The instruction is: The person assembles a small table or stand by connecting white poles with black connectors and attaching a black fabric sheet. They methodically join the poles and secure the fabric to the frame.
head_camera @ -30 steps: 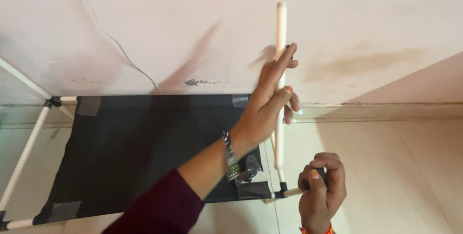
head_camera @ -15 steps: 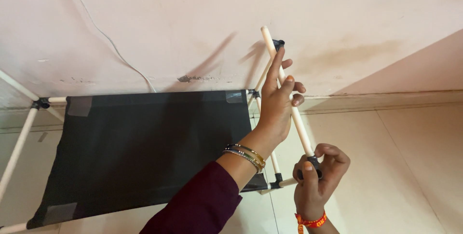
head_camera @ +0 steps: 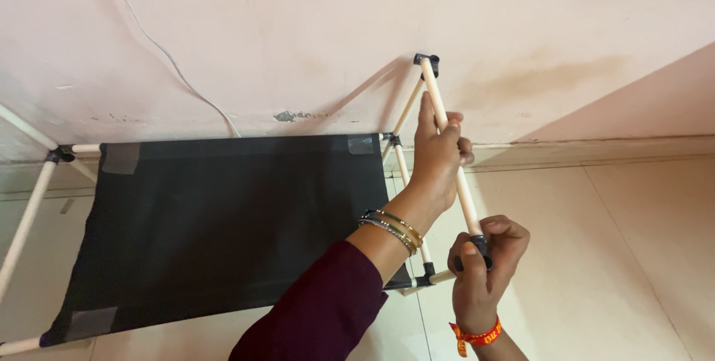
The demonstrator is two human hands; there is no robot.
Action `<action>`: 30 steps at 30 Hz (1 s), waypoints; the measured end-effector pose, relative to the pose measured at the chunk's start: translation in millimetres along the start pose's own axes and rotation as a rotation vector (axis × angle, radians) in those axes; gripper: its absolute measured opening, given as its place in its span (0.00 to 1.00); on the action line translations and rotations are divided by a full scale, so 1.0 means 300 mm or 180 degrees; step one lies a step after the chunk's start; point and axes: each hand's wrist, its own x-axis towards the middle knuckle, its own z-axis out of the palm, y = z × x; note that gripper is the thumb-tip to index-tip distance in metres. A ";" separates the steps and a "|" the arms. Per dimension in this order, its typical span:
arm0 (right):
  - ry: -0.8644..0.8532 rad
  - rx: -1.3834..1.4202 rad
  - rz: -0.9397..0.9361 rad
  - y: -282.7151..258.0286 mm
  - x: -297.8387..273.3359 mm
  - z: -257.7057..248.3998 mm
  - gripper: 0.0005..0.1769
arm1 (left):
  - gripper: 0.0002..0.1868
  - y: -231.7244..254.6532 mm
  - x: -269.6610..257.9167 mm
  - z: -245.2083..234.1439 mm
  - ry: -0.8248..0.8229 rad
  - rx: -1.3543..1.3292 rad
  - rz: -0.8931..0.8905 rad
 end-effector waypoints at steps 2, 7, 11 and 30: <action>0.0002 -0.0035 0.0043 -0.002 -0.006 0.006 0.19 | 0.40 -0.012 -0.009 0.001 -0.0002 0.0080 -0.0146; 0.0049 -0.0178 0.0046 0.000 -0.019 0.020 0.17 | 0.36 -0.015 -0.041 0.023 0.0022 0.0483 -0.0156; 0.0088 -0.0168 -0.0103 0.004 -0.016 0.026 0.15 | 0.36 -0.008 -0.083 0.042 0.0123 0.0496 -0.0472; -0.0211 0.0101 0.0134 -0.007 0.003 0.002 0.08 | 0.27 0.007 0.075 -0.111 0.0379 0.2547 0.1088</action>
